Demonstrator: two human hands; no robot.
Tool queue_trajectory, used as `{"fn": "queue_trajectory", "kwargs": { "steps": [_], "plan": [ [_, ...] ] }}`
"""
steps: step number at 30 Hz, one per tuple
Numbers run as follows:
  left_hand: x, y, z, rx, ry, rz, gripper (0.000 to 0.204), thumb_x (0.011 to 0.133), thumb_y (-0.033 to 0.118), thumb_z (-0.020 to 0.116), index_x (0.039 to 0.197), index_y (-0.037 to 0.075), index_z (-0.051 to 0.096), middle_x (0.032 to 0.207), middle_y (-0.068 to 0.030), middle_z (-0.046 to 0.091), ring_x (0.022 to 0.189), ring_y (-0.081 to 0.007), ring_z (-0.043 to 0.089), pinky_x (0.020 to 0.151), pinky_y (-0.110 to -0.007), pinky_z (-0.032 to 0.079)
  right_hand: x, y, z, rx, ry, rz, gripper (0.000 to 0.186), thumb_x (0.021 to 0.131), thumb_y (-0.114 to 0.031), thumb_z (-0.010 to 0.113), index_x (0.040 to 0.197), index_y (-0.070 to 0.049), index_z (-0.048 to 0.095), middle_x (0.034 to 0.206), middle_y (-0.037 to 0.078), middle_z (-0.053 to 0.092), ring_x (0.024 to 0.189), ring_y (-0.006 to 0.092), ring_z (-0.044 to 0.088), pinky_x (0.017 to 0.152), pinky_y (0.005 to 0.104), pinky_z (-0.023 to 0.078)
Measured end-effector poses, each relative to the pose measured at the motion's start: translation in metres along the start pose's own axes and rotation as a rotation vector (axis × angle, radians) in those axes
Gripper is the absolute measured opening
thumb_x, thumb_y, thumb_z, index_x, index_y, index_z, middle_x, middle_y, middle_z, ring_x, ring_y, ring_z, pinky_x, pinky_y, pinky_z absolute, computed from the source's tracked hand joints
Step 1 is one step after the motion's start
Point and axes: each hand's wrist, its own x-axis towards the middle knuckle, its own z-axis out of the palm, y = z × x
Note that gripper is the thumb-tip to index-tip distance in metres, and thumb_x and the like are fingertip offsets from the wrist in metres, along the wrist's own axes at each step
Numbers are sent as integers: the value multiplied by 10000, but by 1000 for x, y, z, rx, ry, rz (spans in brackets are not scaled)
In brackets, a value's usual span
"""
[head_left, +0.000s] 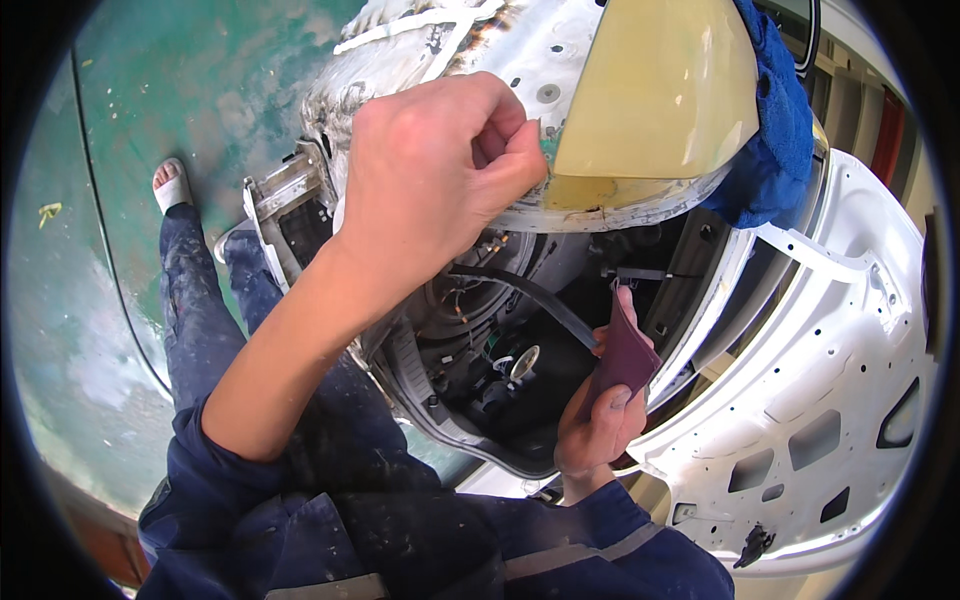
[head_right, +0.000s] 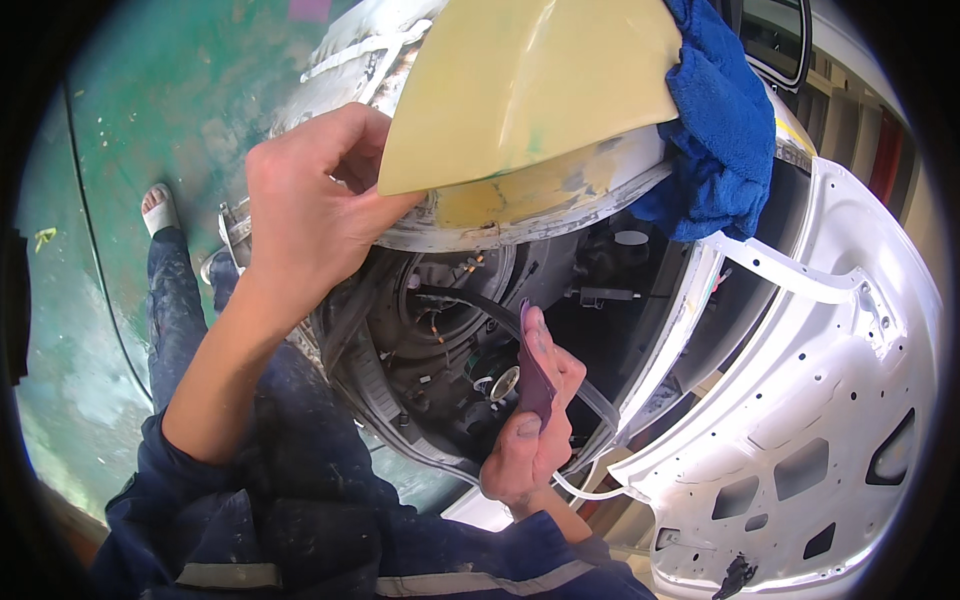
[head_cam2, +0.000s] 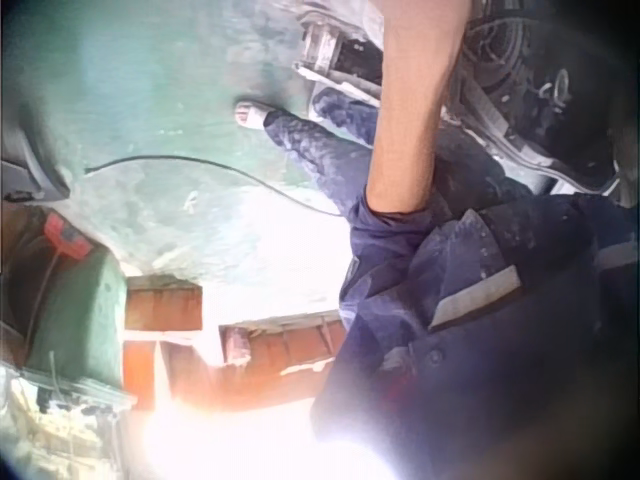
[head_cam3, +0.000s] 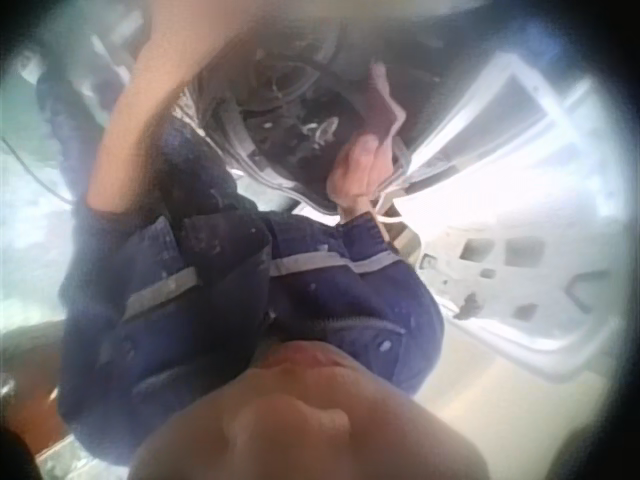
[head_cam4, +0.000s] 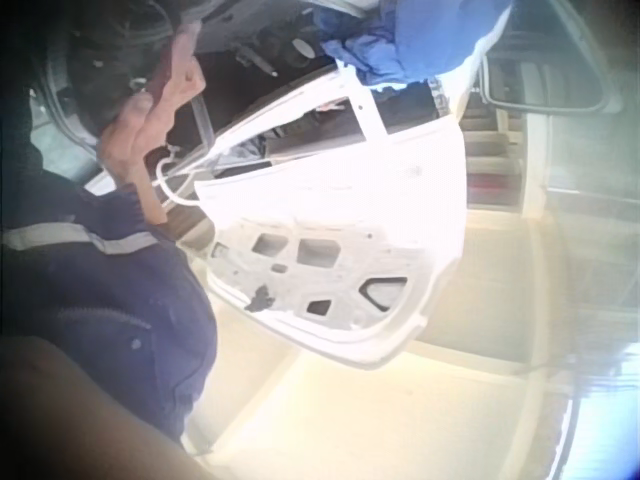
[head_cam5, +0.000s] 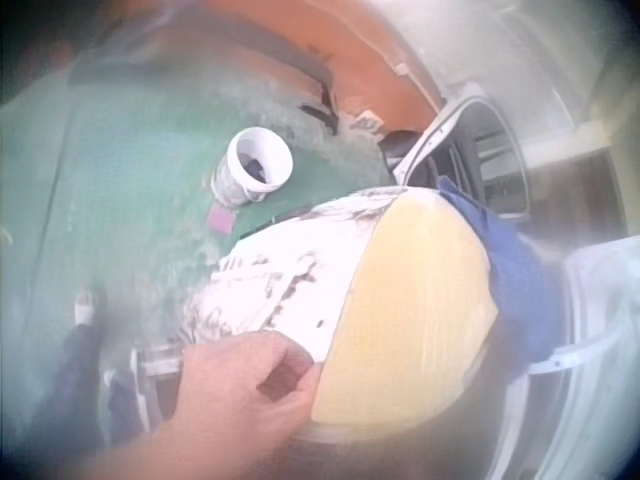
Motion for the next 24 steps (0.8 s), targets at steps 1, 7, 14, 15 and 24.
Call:
{"fn": "queue_trajectory", "kwargs": {
  "steps": [1,7,14,15,24],
  "plan": [
    [-2,-1,1,-148,-8,-127,122,859,71,793,913,-18,730,707,-61,706,626,-128,681,597,-278,549,-5,1,1,19,17,2,710,1096,-463,384,1425,156,494,1523,237,509,1199,240,514,1055,357,349],
    [-20,3,-7,-286,-51,-153,186,859,55,768,1032,-5,734,842,-69,727,727,-128,688,657,-266,556,-13,4,6,168,101,95,594,1120,-373,349,1336,149,533,1499,280,527,1190,255,531,1054,357,354],
    [-25,-2,-5,94,-1,308,374,750,-26,829,1109,-20,722,896,-118,709,707,-189,674,637,-284,540,14,4,-15,-481,-102,-437,603,1121,-366,368,1519,58,524,1561,238,548,1226,303,508,1059,408,358],
    [-26,-4,0,92,12,354,367,760,-36,825,1111,-22,721,898,-116,711,708,-187,672,632,-285,539,21,-2,-14,-574,-106,-490,560,1114,-375,410,1467,11,610,1534,242,582,1227,351,501,1077,445,350],
    [-38,-20,-12,-245,-27,-63,249,893,-19,743,1141,-12,722,995,-82,733,776,-119,683,691,-262,550,110,-46,9,-1120,-345,-917,497,815,-136,730,1310,-95,746,1443,33,687,1258,285,498,1030,380,369]
  ]
}}
